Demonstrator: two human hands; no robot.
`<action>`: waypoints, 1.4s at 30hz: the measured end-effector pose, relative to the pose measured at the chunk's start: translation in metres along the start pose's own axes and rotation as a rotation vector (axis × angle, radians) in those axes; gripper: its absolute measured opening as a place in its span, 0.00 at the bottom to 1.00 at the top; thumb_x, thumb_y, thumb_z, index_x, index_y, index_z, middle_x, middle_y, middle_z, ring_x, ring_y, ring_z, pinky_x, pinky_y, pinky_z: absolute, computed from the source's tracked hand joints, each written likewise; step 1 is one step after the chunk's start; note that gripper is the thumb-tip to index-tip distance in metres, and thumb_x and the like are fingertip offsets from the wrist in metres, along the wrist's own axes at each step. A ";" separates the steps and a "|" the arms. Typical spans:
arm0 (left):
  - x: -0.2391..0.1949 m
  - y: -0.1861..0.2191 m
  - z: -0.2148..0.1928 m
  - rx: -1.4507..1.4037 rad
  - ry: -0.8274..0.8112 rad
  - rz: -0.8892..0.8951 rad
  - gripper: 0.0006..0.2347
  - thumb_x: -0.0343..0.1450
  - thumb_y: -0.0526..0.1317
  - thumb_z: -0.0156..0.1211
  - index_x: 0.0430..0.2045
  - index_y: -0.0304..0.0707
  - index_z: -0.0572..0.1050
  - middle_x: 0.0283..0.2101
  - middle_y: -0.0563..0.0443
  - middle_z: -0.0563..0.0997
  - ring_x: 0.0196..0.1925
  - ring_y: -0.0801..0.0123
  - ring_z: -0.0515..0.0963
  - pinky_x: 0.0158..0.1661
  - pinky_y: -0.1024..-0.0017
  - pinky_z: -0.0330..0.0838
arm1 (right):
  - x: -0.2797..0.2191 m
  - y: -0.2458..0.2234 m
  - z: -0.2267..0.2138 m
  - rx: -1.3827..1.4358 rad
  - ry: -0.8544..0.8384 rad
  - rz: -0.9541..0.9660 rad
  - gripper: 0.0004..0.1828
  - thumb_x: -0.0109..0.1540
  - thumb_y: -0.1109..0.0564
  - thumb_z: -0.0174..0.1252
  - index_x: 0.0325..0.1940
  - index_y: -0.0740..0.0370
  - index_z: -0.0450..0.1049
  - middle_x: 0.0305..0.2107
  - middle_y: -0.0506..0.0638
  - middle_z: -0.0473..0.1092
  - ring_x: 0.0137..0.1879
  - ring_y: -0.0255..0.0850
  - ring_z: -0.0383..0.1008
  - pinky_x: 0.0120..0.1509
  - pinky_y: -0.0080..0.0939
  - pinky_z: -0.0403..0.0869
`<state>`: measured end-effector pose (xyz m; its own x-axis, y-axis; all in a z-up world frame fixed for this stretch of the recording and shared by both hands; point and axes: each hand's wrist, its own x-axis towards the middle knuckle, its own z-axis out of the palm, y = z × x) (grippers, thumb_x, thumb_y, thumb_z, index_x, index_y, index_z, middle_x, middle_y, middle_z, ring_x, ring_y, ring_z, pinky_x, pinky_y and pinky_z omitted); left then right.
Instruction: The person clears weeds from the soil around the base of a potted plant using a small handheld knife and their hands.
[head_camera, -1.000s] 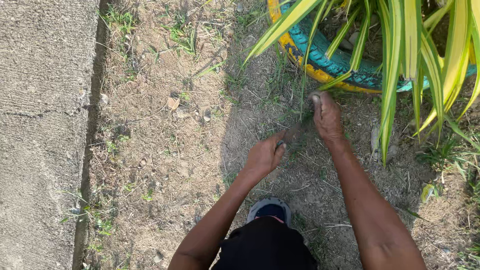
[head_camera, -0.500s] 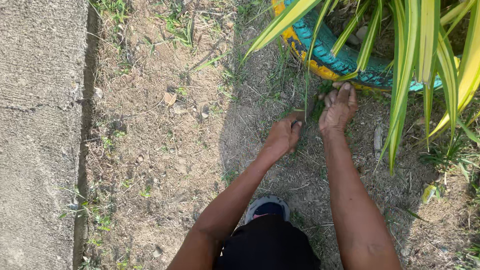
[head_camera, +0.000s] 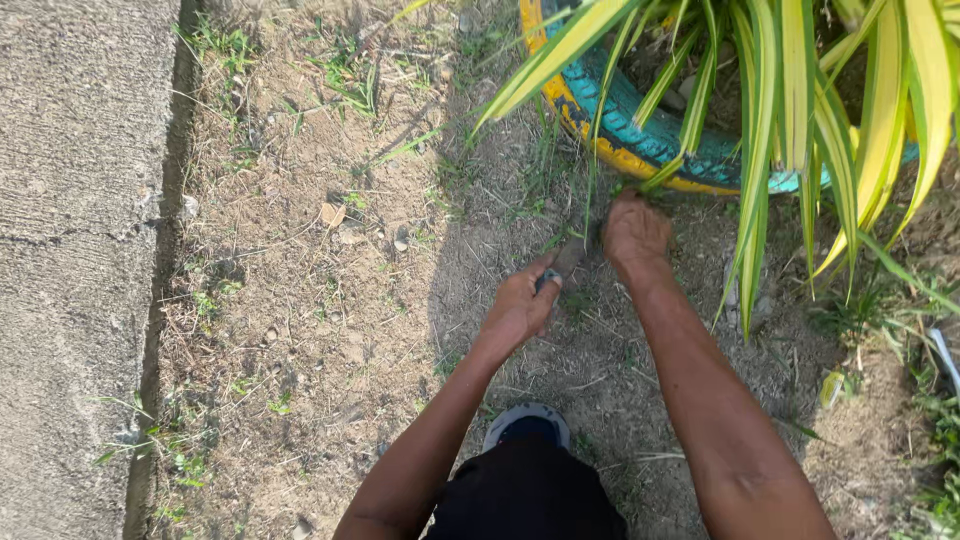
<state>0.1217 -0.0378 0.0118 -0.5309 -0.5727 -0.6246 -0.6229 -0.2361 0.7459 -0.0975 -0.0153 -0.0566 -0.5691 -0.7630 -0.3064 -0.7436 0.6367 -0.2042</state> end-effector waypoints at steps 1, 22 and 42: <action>0.014 0.003 0.000 -0.006 0.012 0.017 0.24 0.74 0.43 0.53 0.68 0.48 0.64 0.30 0.46 0.83 0.17 0.67 0.76 0.25 0.67 0.76 | 0.009 0.001 0.000 -0.057 -0.037 -0.047 0.18 0.58 0.63 0.53 0.53 0.68 0.72 0.44 0.68 0.76 0.51 0.61 0.78 0.54 0.59 0.75; 0.002 -0.009 -0.018 0.429 0.122 0.714 0.16 0.72 0.41 0.58 0.55 0.51 0.75 0.52 0.40 0.86 0.42 0.45 0.85 0.46 0.54 0.79 | -0.094 0.179 -0.028 0.243 0.015 0.047 0.18 0.65 0.49 0.56 0.55 0.60 0.76 0.41 0.61 0.78 0.47 0.58 0.79 0.53 0.57 0.76; 0.045 -0.053 0.047 0.390 0.517 0.674 0.17 0.78 0.43 0.55 0.63 0.53 0.70 0.35 0.42 0.84 0.29 0.60 0.85 0.36 0.63 0.79 | -0.025 0.018 0.024 -0.284 0.089 -0.317 0.20 0.61 0.60 0.54 0.57 0.66 0.71 0.50 0.64 0.73 0.55 0.59 0.75 0.46 0.62 0.76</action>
<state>0.1041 -0.0146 -0.0672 -0.5868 -0.7933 0.1621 -0.4751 0.4995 0.7244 -0.0884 0.0181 -0.0750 -0.3161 -0.9304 -0.1857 -0.9464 0.3230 -0.0072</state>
